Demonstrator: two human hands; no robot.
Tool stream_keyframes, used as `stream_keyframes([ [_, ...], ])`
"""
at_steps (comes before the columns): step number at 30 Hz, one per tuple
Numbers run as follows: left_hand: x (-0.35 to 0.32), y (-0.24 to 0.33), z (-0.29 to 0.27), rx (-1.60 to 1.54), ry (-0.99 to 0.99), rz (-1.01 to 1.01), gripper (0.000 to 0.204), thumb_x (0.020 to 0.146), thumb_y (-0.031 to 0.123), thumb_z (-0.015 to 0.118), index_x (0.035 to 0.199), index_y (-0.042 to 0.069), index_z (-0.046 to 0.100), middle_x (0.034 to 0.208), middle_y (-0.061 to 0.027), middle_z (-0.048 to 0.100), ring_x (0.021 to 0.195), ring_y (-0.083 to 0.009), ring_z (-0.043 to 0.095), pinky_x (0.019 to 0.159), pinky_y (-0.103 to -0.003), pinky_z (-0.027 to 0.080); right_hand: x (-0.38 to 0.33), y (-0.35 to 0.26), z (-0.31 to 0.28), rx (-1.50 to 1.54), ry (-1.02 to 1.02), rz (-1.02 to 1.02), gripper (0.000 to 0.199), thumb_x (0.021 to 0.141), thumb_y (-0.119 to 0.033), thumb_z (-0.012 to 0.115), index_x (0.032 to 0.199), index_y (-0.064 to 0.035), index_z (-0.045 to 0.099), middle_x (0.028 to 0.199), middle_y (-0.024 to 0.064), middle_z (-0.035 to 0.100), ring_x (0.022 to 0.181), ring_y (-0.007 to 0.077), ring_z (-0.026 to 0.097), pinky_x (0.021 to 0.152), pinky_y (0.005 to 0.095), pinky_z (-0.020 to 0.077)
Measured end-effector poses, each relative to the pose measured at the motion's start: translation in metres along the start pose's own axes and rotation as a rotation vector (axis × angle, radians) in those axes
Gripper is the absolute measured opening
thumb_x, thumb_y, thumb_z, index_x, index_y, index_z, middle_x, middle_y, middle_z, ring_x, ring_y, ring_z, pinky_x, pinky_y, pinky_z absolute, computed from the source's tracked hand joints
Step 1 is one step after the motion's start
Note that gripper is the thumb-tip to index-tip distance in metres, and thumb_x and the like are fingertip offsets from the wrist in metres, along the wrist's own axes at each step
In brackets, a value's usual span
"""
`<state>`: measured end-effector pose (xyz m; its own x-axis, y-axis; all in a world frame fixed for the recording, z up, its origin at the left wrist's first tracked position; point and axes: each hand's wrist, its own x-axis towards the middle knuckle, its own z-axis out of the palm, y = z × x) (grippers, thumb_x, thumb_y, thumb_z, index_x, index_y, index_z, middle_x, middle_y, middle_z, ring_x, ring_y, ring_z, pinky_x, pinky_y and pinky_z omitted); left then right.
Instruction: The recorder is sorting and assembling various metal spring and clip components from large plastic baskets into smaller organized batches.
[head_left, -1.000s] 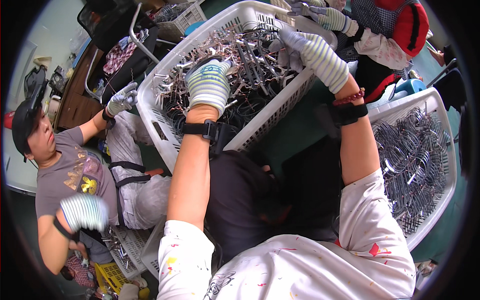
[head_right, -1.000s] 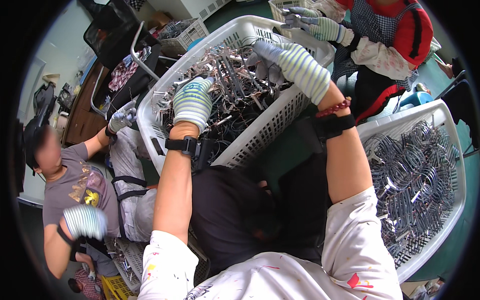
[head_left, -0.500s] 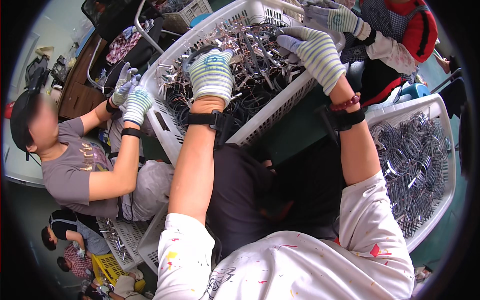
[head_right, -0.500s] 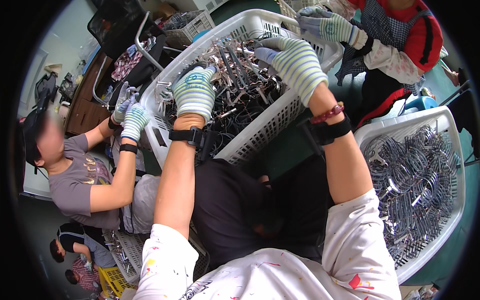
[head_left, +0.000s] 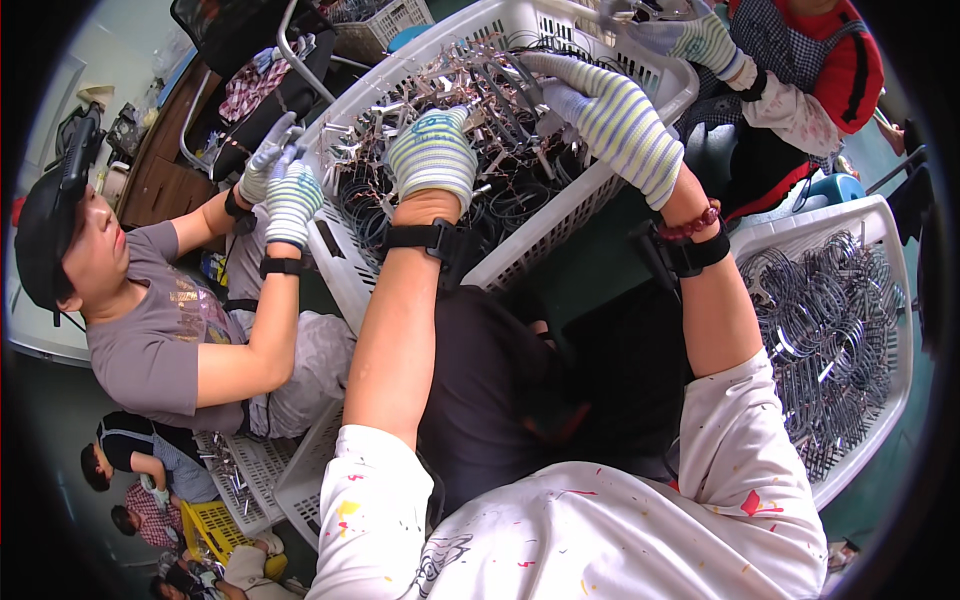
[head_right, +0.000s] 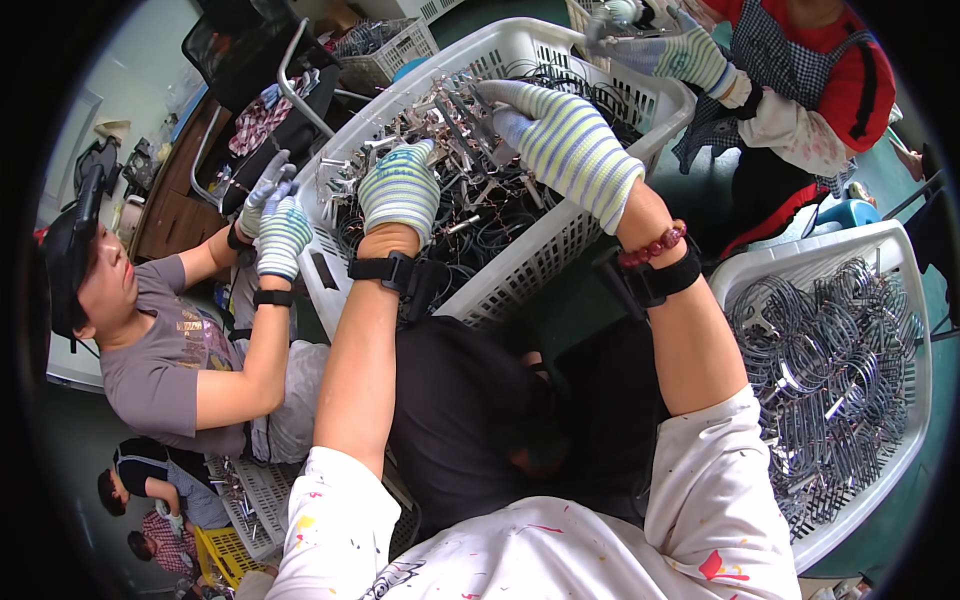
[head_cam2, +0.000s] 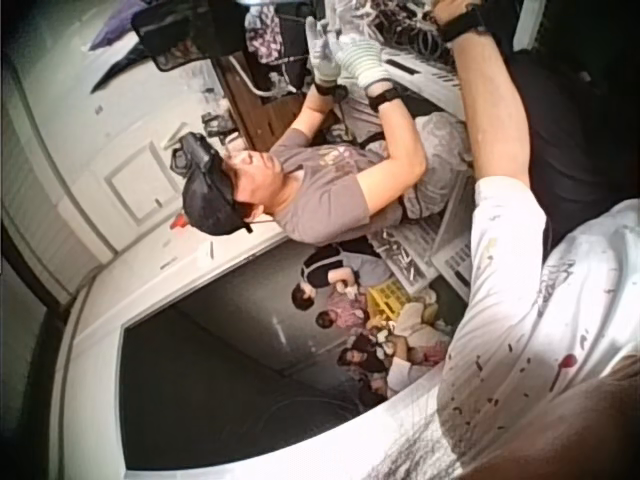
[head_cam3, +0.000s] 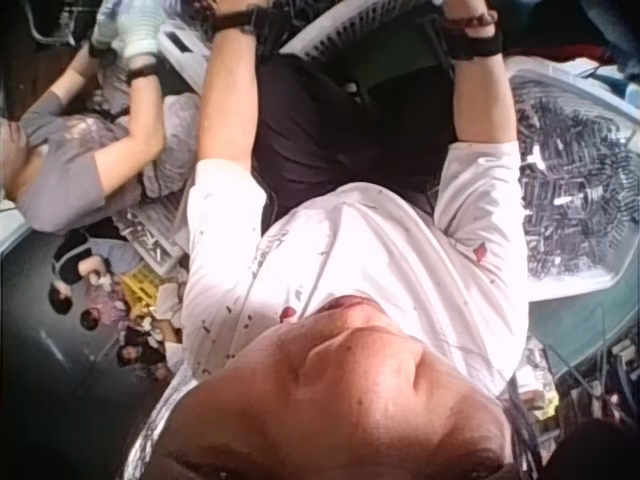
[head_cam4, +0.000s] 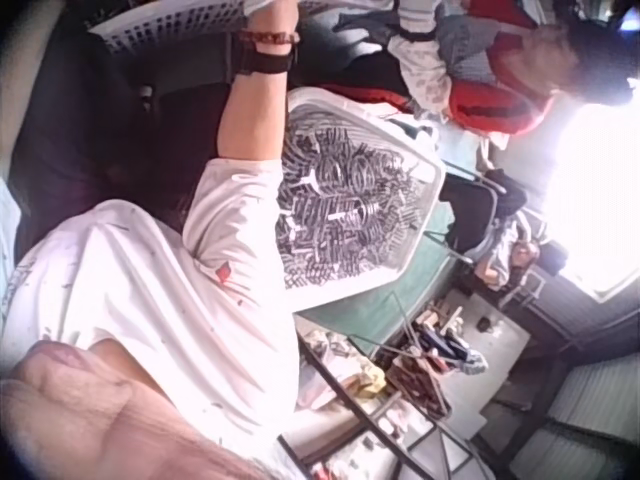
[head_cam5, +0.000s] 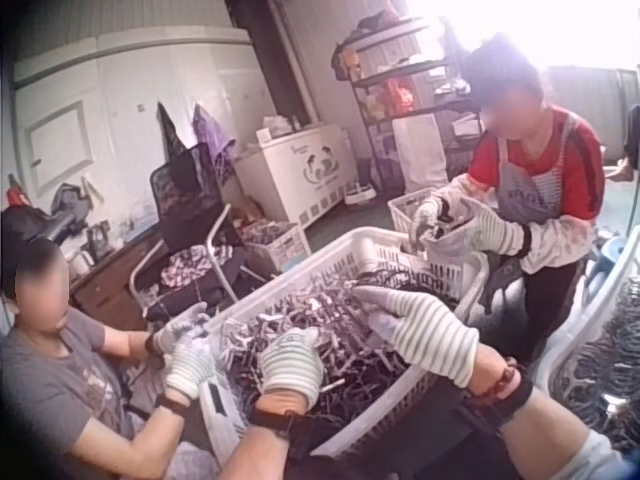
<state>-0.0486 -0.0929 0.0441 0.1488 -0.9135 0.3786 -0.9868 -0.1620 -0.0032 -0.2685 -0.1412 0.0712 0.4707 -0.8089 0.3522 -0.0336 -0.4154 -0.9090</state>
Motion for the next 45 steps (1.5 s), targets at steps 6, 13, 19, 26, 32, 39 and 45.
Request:
stream_keyframes([
  [6,0.007,-0.017,0.022,-0.823,-0.334,-0.259,0.028,0.094,0.027,0.065,0.115,0.011,0.074,0.087,-0.0113,0.076,0.080,-0.0236,0.069,0.075,-0.038,0.053,0.013,0.007,-0.026,0.035,0.231,-0.127,0.049,0.101,-0.019,0.061,0.148,-0.0119,0.052,0.123,0.0070,0.071,0.087,0.0055,0.065,0.069,0.0184,0.0492],
  [13,-0.011,0.010,-0.001,-1.435,-0.633,-0.346,0.024,0.099,0.024,0.063,0.121,0.018,0.073,0.079,0.0025,0.070,0.055,-0.0043,0.044,0.050,-0.022,0.035,0.013,0.010,-0.001,-0.167,0.090,-0.285,0.083,0.079,-0.019,0.086,0.151,-0.0075,0.047,0.110,0.0147,0.071,0.094,0.0197,0.067,0.083,0.0322,0.0549],
  [19,-0.011,0.008,-0.008,-1.626,-0.717,-0.307,0.027,0.102,0.018,0.060,0.126,0.007,0.067,0.080,0.0011,0.067,0.055,-0.0021,0.043,0.049,-0.019,0.030,0.011,-0.004,0.005,-0.222,0.168,-0.356,0.077,0.079,-0.014,0.084,0.148,-0.0102,0.051,0.110,0.0138,0.071,0.097,0.0230,0.068,0.087,0.0346,0.0559],
  [26,-0.013,0.005,-0.010,-1.788,-0.751,-0.355,0.015,0.102,0.018,0.061,0.115,0.009,0.063,0.082,-0.0010,0.066,0.054,-0.0026,0.046,0.047,-0.018,0.031,0.009,-0.003,0.013,-0.323,0.166,-0.404,0.076,0.083,-0.007,0.081,0.151,-0.0149,0.049,0.111,0.0099,0.072,0.094,0.0148,0.069,0.086,0.0292,0.0571],
  [32,-0.014,0.003,-0.005,-1.815,-0.770,-0.334,0.018,0.103,0.018,0.059,0.118,0.009,0.063,0.083,-0.0012,0.064,0.053,-0.0018,0.042,0.046,-0.017,0.031,0.007,-0.005,0.012,-0.324,0.126,-0.364,0.068,0.088,-0.006,0.075,0.151,-0.0147,0.049,0.114,0.0092,0.072,0.094,0.0143,0.069,0.086,0.0282,0.0567],
  [39,-0.013,-0.001,-0.011,-2.010,-0.891,-0.230,0.029,0.104,0.018,0.057,0.128,0.005,0.064,0.078,0.0019,0.061,0.050,-0.0003,0.037,0.045,-0.017,0.028,0.018,0.019,-0.023,-0.027,0.281,-0.334,0.045,0.097,-0.006,0.061,0.141,-0.0108,0.060,0.113,0.0074,0.073,0.098,0.0127,0.067,0.088,0.0260,0.0535],
  [45,-0.020,0.014,-0.024,-2.098,-1.014,-0.141,0.034,0.106,0.020,0.051,0.132,0.000,0.060,0.072,0.0025,0.055,0.046,0.0009,0.033,0.045,-0.017,0.030,0.023,0.038,-0.020,0.001,0.176,-0.317,0.044,0.096,-0.003,0.059,0.140,-0.0087,0.060,0.122,0.0105,0.071,0.108,0.0211,0.068,0.098,0.0295,0.0510],
])
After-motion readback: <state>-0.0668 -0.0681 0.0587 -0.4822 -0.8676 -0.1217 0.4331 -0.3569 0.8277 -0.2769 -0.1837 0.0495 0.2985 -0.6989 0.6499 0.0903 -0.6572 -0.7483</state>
